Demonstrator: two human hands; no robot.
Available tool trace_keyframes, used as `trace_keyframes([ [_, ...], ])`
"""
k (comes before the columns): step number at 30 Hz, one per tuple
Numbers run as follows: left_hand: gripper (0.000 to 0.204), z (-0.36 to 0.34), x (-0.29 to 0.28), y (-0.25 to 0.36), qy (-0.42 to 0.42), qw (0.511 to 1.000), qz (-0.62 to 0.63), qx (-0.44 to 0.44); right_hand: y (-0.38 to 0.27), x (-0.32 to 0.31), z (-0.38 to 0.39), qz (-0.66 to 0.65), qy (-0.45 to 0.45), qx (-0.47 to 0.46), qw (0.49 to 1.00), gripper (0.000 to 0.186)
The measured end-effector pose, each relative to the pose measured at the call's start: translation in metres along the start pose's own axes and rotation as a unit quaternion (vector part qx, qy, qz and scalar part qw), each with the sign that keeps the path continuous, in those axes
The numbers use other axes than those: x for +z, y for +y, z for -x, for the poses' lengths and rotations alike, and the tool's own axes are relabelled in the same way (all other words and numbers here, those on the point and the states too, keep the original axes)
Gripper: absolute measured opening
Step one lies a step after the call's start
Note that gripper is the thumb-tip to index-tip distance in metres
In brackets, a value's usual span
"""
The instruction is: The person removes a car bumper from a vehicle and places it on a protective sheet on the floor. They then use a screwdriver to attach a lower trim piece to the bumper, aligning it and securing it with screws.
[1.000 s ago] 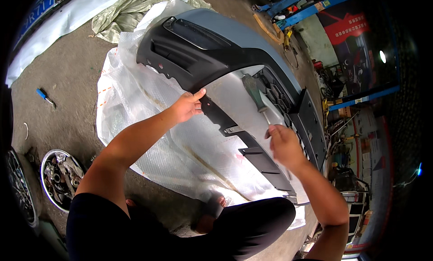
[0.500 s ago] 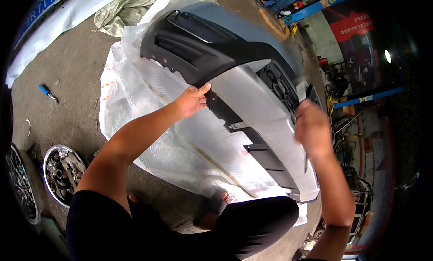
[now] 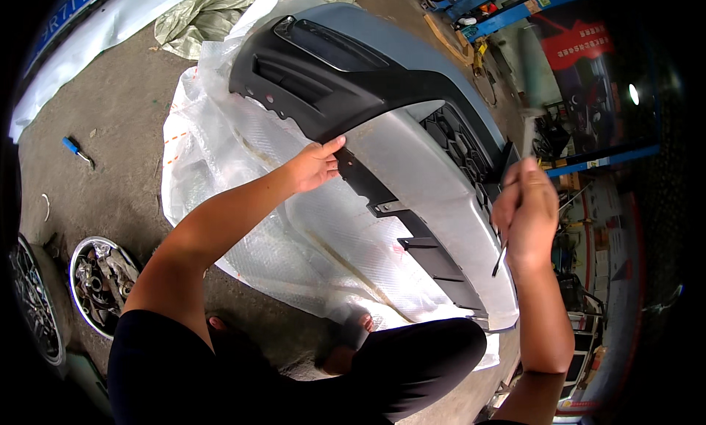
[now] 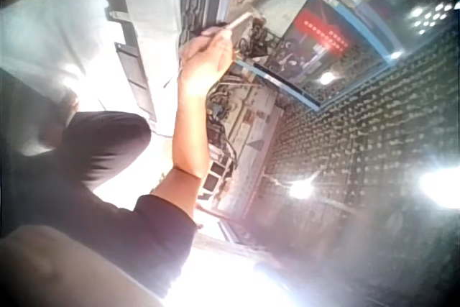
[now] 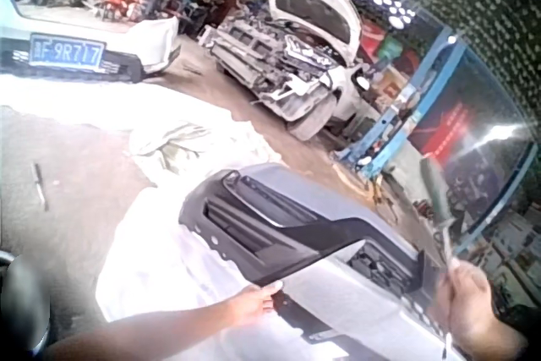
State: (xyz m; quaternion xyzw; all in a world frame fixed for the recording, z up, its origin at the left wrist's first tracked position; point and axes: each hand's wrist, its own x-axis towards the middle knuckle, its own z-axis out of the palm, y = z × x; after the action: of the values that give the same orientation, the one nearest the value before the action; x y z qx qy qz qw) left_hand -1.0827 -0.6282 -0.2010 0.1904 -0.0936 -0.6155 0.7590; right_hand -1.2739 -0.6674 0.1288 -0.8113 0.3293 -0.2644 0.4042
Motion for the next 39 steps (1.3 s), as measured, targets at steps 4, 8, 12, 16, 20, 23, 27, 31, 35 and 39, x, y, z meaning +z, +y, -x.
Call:
trace_keyframes([
  [4, 0.049, -0.005, 0.000, -0.005, 0.039, 0.998, -0.023, 0.052, 0.037, -0.003, 0.009, 0.070, 0.034, -0.086, 0.993, 0.040],
  [8, 0.047, -0.009, 0.006, -0.011, 0.069, 0.995, -0.051, 0.060, 0.058, -0.018, 0.015, 0.232, -0.126, 0.205, 0.942, 0.038],
  [12, 0.049, -0.013, -0.012, -0.012, 0.069, 0.991, -0.099, 0.058, -0.026, -0.017, -0.010, 0.048, 0.017, 0.015, 0.999, 0.036],
  [16, 0.046, -0.003, 0.000, -0.005, 0.084, 0.990, -0.093, 0.064, -0.014, -0.006, -0.015, -0.116, 0.037, -0.160, 0.980, 0.037],
  [20, 0.044, -0.010, 0.010, -0.010, 0.087, 0.990, -0.091, 0.060, 0.070, -0.030, 0.009, 0.037, 0.009, 0.196, 0.980, 0.033],
  [23, 0.044, 0.000, 0.007, -0.002, 0.088, 0.989, -0.095, 0.070, 0.010, -0.020, -0.013, -0.034, 0.025, 0.278, 0.960, 0.031],
  [27, 0.045, 0.000, 0.008, -0.002, 0.093, 0.989, -0.081, 0.081, -0.020, -0.017, -0.020, -0.140, 0.027, 0.009, 0.990, 0.032],
  [31, 0.046, -0.002, 0.010, -0.004, 0.074, 0.991, -0.098, 0.061, 0.043, -0.020, 0.013, -0.074, -0.025, 0.063, 0.995, 0.036],
  [35, 0.050, -0.009, 0.002, -0.007, 0.084, 0.987, -0.119, 0.069, 0.021, 0.000, 0.034, -0.004, -0.079, 0.355, 0.932, 0.037],
  [39, 0.045, -0.021, -0.015, -0.015, 0.091, 0.987, -0.109, 0.077, 0.014, -0.020, 0.048, -0.125, -0.036, 0.134, 0.982, 0.037],
])
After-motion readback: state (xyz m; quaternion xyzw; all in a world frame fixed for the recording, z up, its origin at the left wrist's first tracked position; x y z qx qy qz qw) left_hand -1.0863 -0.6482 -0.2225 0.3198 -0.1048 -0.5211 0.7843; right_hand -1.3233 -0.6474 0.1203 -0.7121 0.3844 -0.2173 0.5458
